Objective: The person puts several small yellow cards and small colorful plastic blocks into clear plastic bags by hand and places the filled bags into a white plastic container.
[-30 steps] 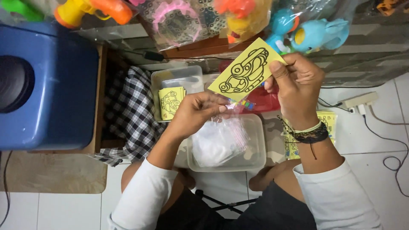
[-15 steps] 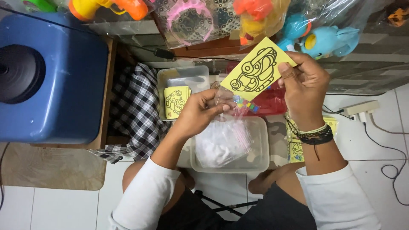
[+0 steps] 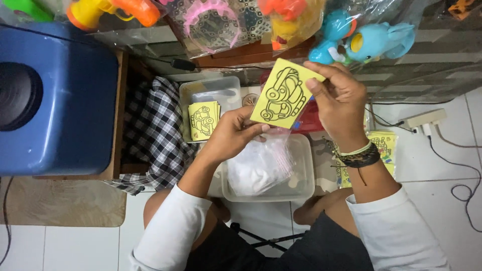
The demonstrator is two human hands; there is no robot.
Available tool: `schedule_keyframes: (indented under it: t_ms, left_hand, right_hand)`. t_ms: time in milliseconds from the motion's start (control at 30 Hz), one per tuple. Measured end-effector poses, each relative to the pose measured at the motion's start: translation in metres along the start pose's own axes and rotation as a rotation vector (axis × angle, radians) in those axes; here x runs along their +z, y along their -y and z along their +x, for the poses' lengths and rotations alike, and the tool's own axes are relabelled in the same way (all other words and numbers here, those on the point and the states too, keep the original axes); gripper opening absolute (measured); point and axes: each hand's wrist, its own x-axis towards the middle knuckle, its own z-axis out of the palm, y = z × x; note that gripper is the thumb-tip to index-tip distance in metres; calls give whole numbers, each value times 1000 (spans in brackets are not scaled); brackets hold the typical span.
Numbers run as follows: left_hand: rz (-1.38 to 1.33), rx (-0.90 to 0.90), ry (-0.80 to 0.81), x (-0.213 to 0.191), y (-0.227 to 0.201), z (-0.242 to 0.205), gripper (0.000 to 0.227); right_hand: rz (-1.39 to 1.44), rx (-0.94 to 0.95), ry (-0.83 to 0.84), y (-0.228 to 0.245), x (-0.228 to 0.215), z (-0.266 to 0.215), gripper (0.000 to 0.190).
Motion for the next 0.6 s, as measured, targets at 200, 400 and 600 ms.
schedule_keyframes:
  t_ms: [200, 400, 600]
  left_hand:
    - [28, -8, -75, 3, -9, 0, 22]
    - [72, 80, -135, 4, -24, -4, 10]
    - [47, 140, -181, -5, -14, -4, 9]
  right_hand:
    - [63, 40, 17, -2, 5, -5, 19]
    - [-147, -175, 138, 7, 10, -3, 5]
    - [-234, -265, 287, -5, 18, -7, 16]
